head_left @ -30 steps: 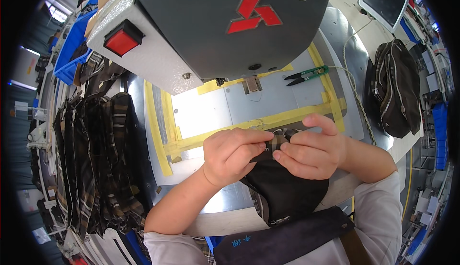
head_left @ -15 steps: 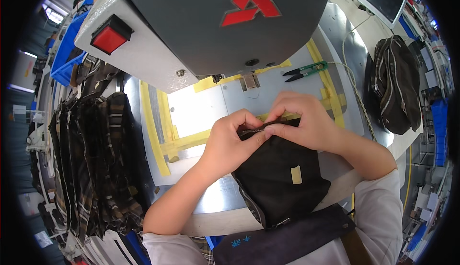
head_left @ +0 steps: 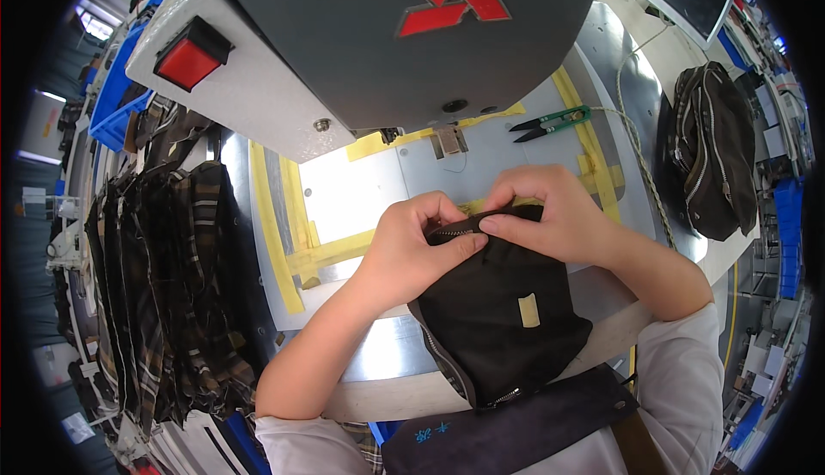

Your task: The person operates an industrial sewing machine to stitch a zipper onto a black fabric bag. They guide the bag under the needle, sew along the zipper line, and periodically use scissors to trim threads. The process is repeated for multiple bags in a factory setting.

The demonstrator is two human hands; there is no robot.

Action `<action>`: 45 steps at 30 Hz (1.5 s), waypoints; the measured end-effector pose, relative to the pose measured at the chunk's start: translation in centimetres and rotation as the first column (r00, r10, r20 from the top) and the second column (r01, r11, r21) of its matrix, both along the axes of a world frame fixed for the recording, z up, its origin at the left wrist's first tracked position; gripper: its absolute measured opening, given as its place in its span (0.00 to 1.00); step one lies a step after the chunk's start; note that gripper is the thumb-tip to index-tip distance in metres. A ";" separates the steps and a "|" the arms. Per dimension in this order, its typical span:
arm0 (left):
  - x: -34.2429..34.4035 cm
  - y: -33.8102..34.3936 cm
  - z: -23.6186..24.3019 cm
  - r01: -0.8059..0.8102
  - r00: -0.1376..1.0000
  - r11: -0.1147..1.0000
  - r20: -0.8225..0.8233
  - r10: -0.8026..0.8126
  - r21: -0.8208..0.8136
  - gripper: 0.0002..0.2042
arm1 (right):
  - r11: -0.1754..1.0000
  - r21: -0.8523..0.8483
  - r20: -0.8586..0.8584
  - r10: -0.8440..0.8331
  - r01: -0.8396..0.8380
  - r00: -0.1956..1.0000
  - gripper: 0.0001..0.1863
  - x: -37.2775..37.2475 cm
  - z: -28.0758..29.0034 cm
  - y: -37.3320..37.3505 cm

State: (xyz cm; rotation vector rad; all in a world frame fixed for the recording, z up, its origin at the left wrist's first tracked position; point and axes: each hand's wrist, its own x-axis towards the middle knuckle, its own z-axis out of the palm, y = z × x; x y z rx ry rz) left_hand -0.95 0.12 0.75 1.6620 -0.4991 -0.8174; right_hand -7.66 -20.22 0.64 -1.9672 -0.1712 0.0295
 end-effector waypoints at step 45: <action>4.5 -2.5 -1.4 -0.329 0.725 0.911 0.685 0.075 0.248 0.06 | 0.880 -0.471 -0.025 -0.082 0.061 0.996 0.12 7.2 -0.7 -1.1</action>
